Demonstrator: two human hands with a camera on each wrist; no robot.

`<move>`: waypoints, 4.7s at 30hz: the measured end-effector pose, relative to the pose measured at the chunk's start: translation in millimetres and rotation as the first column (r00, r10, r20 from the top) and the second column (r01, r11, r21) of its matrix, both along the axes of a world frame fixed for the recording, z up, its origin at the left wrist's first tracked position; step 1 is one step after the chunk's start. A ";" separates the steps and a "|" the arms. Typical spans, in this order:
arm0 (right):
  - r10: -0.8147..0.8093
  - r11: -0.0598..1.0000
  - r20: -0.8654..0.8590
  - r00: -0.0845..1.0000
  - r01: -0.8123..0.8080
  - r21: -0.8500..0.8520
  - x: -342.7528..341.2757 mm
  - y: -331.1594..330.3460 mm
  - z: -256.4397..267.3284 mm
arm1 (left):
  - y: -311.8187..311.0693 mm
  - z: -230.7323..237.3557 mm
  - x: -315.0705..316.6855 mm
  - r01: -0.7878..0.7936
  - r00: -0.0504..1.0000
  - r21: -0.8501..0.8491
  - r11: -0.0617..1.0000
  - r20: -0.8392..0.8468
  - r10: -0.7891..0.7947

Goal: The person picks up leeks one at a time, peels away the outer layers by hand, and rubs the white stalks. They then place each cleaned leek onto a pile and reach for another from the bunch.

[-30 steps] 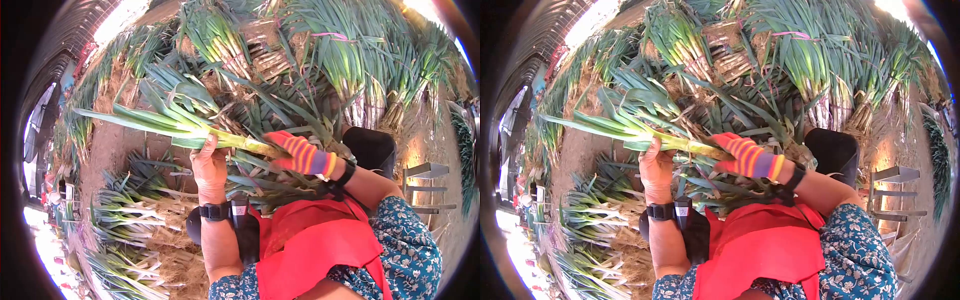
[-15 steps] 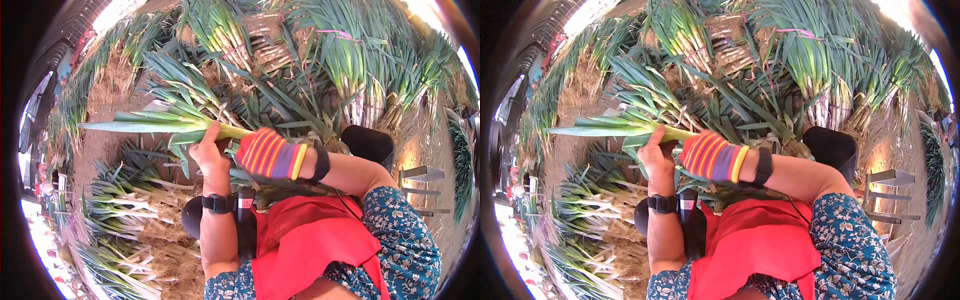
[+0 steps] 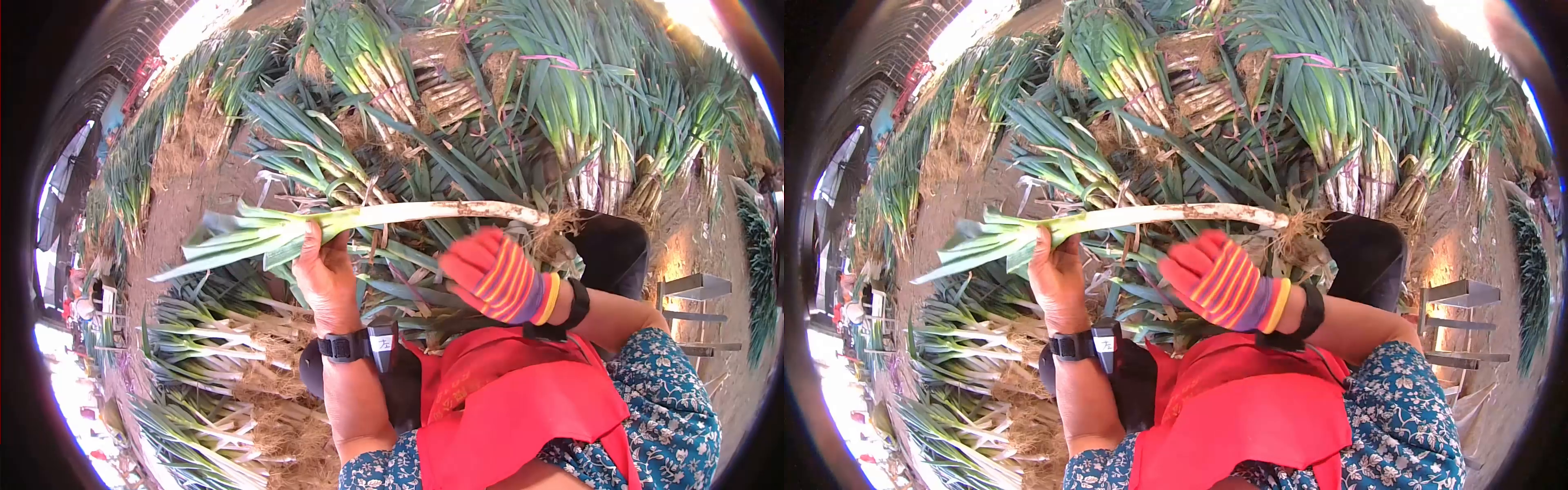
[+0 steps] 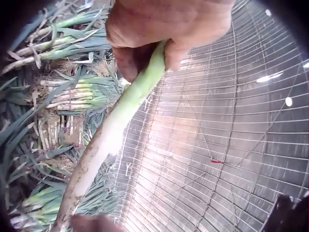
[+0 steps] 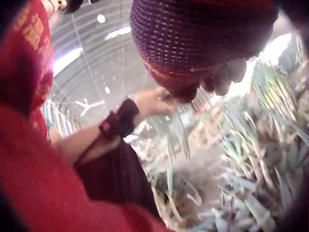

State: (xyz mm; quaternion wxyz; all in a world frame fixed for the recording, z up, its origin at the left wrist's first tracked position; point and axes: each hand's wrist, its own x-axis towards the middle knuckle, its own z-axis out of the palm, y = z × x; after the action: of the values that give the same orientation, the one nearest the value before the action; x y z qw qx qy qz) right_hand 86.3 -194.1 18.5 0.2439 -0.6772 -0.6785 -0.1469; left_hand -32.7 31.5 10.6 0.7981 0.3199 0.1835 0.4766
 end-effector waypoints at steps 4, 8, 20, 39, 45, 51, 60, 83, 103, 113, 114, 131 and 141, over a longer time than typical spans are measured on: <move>-0.150 0.970 -0.095 0.984 0.165 0.180 29.3 25.2 25.5 | -4.7 7.0 2.2 0.105 0.994 0.082 0.991 -0.005 -0.105; -0.370 0.840 -0.681 0.632 -0.086 -0.535 47.9 14.5 14.2 | -11.4 11.5 5.9 0.233 0.970 0.181 0.955 0.031 -0.243; -0.019 0.999 -0.617 0.787 0.041 0.021 28.5 49.6 -27.8 | -20.3 5.3 17.8 0.316 0.945 0.042 0.948 -0.109 -0.310; 0.341 0.939 -0.446 0.827 -0.284 0.192 34.8 78.2 -5.9 | -26.3 8.4 13.6 0.517 0.813 -0.002 0.856 -0.313 -0.491; 0.261 0.965 -0.465 0.846 -0.248 0.090 20.0 71.2 -15.3 | -27.7 -0.3 16.5 0.514 0.749 -0.040 0.857 -0.466 -0.470; 0.206 0.974 -0.295 0.933 -0.223 -0.026 3.5 59.6 -11.9 | -29.9 -0.4 17.7 0.478 0.755 -0.053 0.877 -0.485 -0.441; 0.182 0.958 -0.598 0.781 -0.277 -0.070 -11.2 -7.3 -11.2 | -19.9 0.3 13.0 0.290 0.869 -0.046 0.956 -0.406 -0.283; 0.084 0.994 -0.268 0.960 -0.061 0.092 27.2 67.1 -20.0 | -5.2 2.5 -12.8 0.221 0.975 -0.009 0.975 -0.012 -0.221; 0.121 0.992 -0.611 0.782 -0.118 0.046 13.6 40.3 -17.1 | -28.0 15.3 -5.4 0.480 0.877 0.144 0.865 -0.062 -0.476; 0.020 0.999 -0.447 0.894 -0.001 0.044 11.8 53.2 -27.9 | -31.5 10.7 -5.6 0.500 0.866 0.107 0.860 -0.054 -0.497; -0.007 1.000 -0.476 0.879 0.010 0.003 15.7 56.1 -34.1 | -31.8 11.1 -6.5 0.504 0.864 0.106 0.857 -0.063 -0.500; -0.100 0.968 -0.463 0.881 -0.021 -0.249 34.8 52.9 -60.1 | -26.4 11.0 -13.4 0.541 0.840 0.118 0.833 -0.016 -0.543; -0.559 0.261 0.308 0.770 0.515 -0.817 147.3 -112.8 -151.4 | 15.3 -8.4 -63.8 0.239 0.966 -0.067 0.969 -0.086 -0.244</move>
State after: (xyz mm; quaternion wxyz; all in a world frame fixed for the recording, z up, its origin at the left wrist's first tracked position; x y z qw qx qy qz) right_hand 233.6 -306.8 -132.9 -0.1836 -0.8933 -0.3785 0.1584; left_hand -96.4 46.9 2.2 0.8493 0.3396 0.1935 0.3549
